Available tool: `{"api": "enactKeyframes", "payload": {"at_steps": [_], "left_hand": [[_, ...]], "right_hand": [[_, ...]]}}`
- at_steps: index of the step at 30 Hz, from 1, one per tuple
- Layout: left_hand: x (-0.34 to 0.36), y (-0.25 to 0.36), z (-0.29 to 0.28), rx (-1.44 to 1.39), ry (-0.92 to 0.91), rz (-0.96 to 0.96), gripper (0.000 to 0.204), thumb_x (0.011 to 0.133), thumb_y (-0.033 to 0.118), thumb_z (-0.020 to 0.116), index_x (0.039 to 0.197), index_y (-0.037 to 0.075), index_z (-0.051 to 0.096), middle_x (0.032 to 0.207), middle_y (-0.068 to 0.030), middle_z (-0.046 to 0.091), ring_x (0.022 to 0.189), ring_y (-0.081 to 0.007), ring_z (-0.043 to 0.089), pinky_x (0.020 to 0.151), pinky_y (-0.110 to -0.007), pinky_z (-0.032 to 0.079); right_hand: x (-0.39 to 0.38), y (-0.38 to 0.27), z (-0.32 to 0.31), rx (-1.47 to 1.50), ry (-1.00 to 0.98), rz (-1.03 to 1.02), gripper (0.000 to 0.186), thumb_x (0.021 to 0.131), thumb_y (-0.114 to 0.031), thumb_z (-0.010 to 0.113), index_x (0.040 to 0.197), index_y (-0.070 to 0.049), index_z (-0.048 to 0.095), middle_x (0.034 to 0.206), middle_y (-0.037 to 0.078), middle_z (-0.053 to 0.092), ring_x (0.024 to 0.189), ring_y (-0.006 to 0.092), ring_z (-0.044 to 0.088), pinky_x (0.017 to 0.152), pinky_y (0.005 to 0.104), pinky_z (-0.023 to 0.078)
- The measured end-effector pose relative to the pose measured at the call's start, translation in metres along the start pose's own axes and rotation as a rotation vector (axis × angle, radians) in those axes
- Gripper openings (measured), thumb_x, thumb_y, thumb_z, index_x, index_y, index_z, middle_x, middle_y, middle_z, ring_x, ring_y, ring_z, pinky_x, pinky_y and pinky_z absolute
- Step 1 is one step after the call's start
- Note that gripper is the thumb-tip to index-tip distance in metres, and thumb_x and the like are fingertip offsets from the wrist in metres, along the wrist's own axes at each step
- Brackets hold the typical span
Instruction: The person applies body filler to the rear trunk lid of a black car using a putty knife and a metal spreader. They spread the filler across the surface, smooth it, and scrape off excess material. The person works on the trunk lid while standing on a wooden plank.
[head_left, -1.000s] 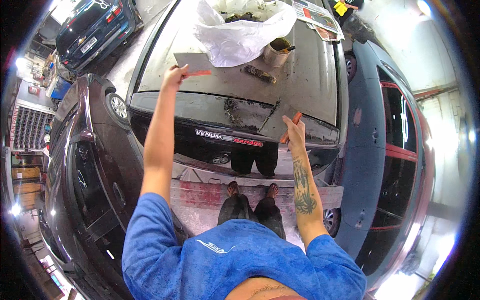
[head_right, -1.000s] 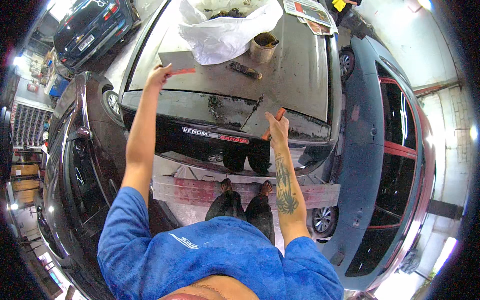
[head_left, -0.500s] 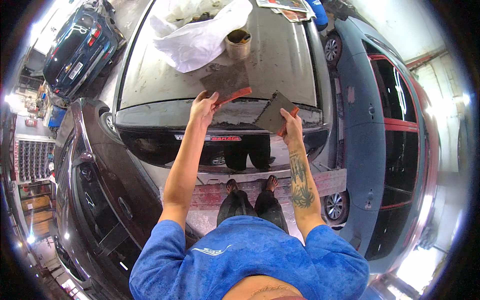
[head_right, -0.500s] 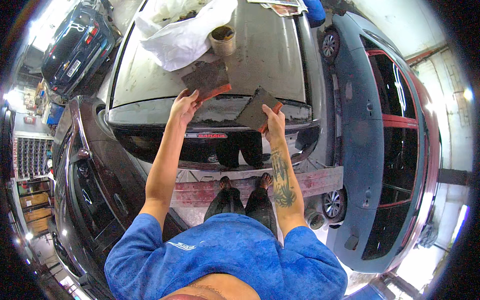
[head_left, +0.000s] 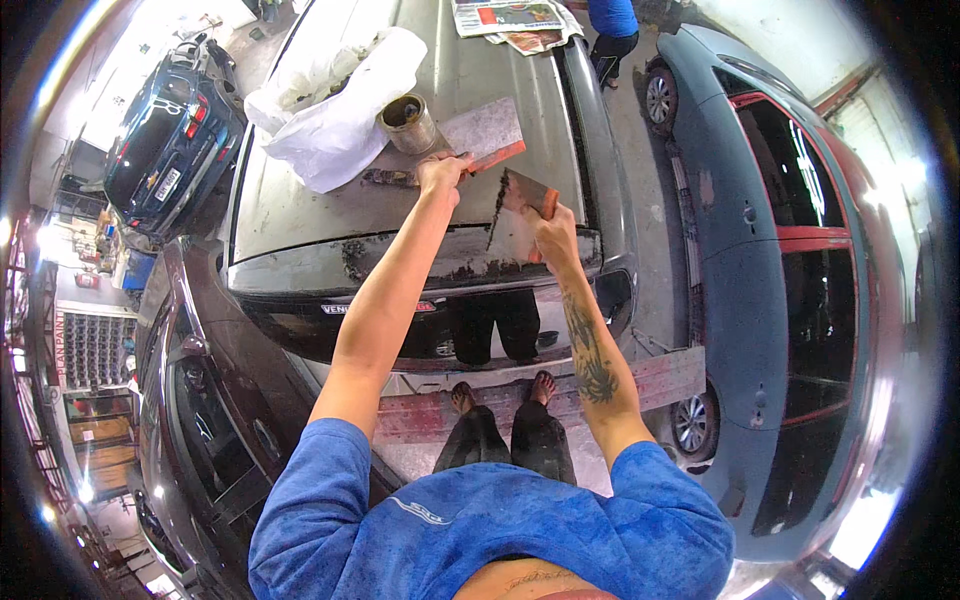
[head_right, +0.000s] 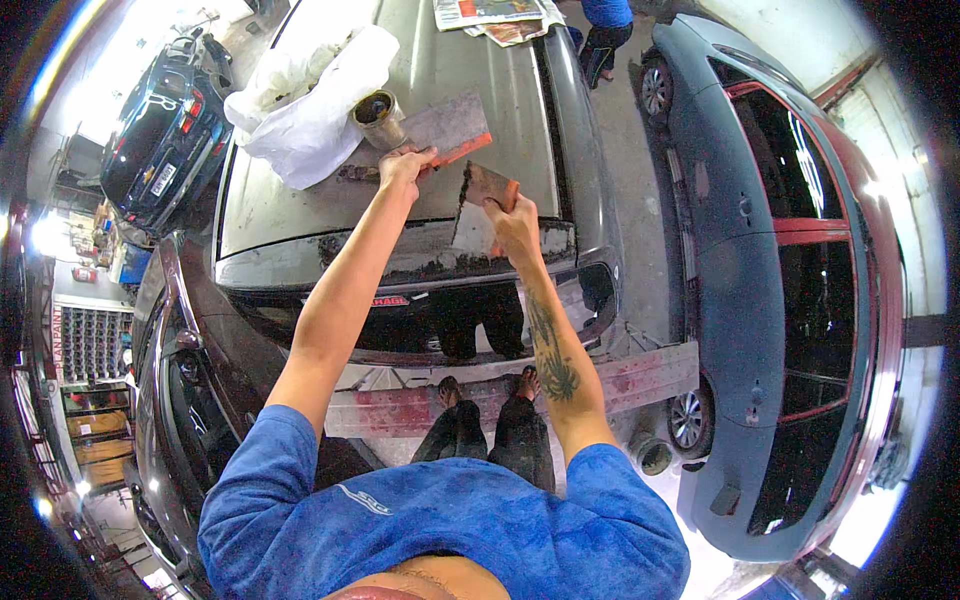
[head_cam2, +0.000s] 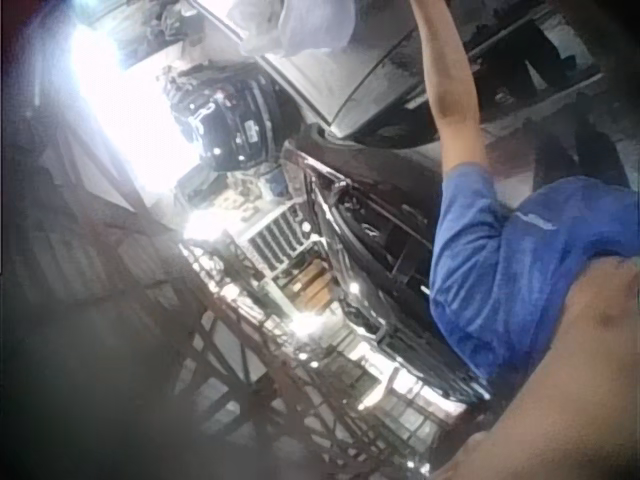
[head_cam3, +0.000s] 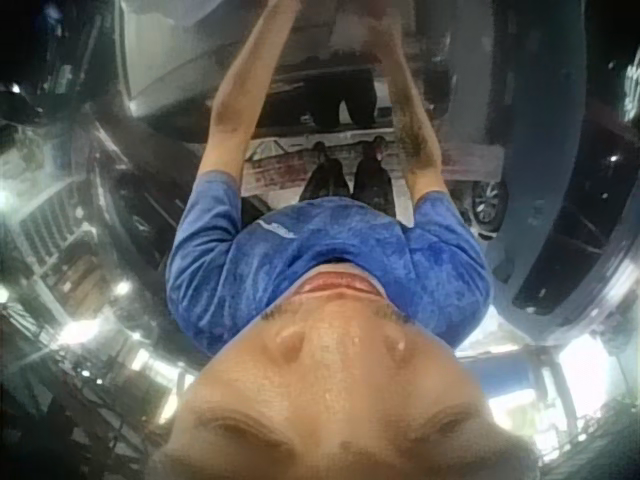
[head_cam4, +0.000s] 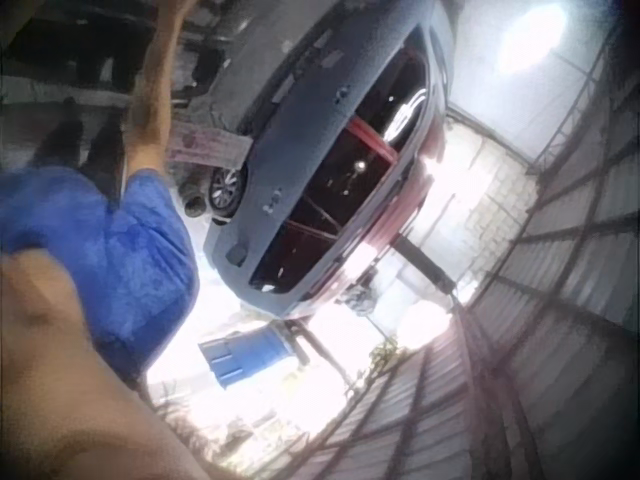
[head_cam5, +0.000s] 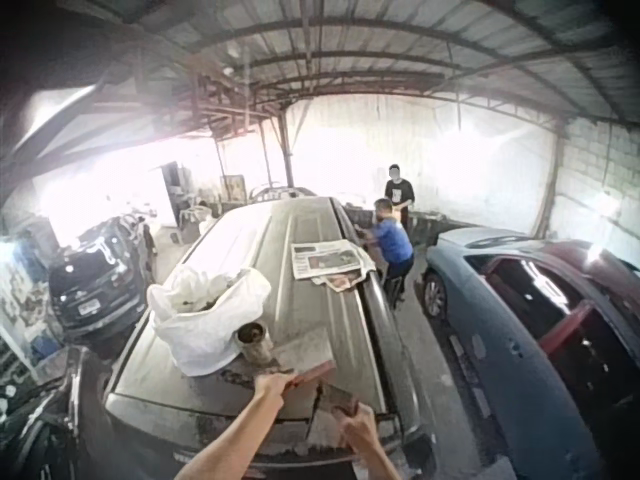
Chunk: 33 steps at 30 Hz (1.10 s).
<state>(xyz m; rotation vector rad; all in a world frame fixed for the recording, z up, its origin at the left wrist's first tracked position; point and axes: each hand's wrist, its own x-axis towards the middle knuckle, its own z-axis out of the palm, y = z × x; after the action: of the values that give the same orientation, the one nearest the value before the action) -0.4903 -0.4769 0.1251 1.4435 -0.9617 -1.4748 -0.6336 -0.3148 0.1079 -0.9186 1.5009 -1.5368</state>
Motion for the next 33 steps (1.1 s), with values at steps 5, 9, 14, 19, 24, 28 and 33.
{"api": "enactKeyframes", "payload": {"at_steps": [5, 9, 14, 19, 24, 28, 33], "left_hand": [[0.002, 0.003, 0.024, -0.096, -0.053, -0.002, 0.020, 0.073, -0.004, 0.079, 0.074, 0.006, 0.062, 0.075, -0.0084, 0.068, 0.062, -0.0176, 0.065, 0.052, -0.030, 0.047], [0.008, 0.002, 0.033, -0.079, 0.050, 0.024, 0.018, 0.073, -0.003, 0.079, 0.076, 0.005, 0.063, 0.076, -0.0082, 0.068, 0.062, -0.0161, 0.064, 0.053, -0.030, 0.046], [0.018, 0.006, 0.035, -0.004, 0.123, 0.112, 0.021, 0.070, -0.001, 0.082, 0.081, 0.004, 0.064, 0.073, -0.0049, 0.066, 0.059, -0.0144, 0.058, 0.055, -0.030, 0.043], [0.006, 0.023, 0.030, -0.005, 0.157, 0.179, 0.019, 0.072, 0.005, 0.083, 0.079, 0.006, 0.066, 0.077, -0.0023, 0.065, 0.063, -0.0078, 0.052, 0.059, -0.025, 0.038], [-0.039, 0.037, -0.023, -0.284, 0.138, 0.329, 0.022, 0.081, 0.008, 0.076, 0.100, 0.004, 0.066, 0.095, -0.0043, 0.068, 0.078, -0.0135, 0.063, 0.068, -0.028, 0.050], [-0.102, 0.023, -0.125, -0.605, 0.089, 0.380, 0.022, 0.089, 0.009, 0.068, 0.109, 0.003, 0.061, 0.102, -0.0097, 0.066, 0.085, -0.0221, 0.066, 0.075, -0.040, 0.058], [-0.165, -0.034, -0.265, -0.805, 0.214, 0.126, 0.034, 0.099, 0.034, 0.054, 0.114, 0.005, 0.063, 0.112, -0.0111, 0.068, 0.095, -0.0299, 0.066, 0.088, -0.047, 0.052]], "right_hand": [[0.034, 0.003, 0.005, -0.126, -0.020, -0.059, 0.023, 0.081, -0.018, 0.066, 0.082, 0.005, 0.062, 0.060, 0.008, 0.057, 0.057, 0.0158, 0.056, 0.055, 0.0354, 0.045], [0.044, 0.003, 0.003, -0.204, -0.097, -0.108, 0.024, 0.081, -0.018, 0.066, 0.077, 0.004, 0.058, 0.056, 0.007, 0.055, 0.054, 0.0192, 0.054, 0.056, 0.0376, 0.045], [0.040, -0.003, -0.009, -0.268, -0.270, 0.050, 0.022, 0.086, -0.017, 0.064, 0.076, 0.002, 0.057, 0.054, 0.006, 0.051, 0.041, 0.0176, 0.049, 0.042, 0.0359, 0.041], [0.039, 0.001, -0.013, -0.096, -0.153, -0.001, 0.019, 0.089, -0.016, 0.065, 0.092, 0.003, 0.065, 0.056, 0.000, 0.048, 0.037, 0.0119, 0.044, 0.035, 0.0315, 0.032], [0.046, 0.012, -0.010, -0.074, -0.073, 0.103, 0.020, 0.087, -0.016, 0.067, 0.084, 0.000, 0.057, 0.058, 0.001, 0.050, 0.034, 0.0132, 0.046, 0.032, 0.0305, 0.035], [0.046, 0.024, 0.002, 0.065, -0.057, 0.128, 0.023, 0.085, -0.017, 0.071, 0.084, -0.002, 0.054, 0.066, 0.004, 0.052, 0.034, 0.0141, 0.045, 0.031, 0.0306, 0.036], [0.039, 0.032, 0.019, -0.114, -0.205, 0.134, 0.026, 0.085, -0.013, 0.071, 0.084, -0.006, 0.046, 0.068, 0.000, 0.045, 0.040, 0.0126, 0.045, 0.033, 0.0308, 0.037]]}}
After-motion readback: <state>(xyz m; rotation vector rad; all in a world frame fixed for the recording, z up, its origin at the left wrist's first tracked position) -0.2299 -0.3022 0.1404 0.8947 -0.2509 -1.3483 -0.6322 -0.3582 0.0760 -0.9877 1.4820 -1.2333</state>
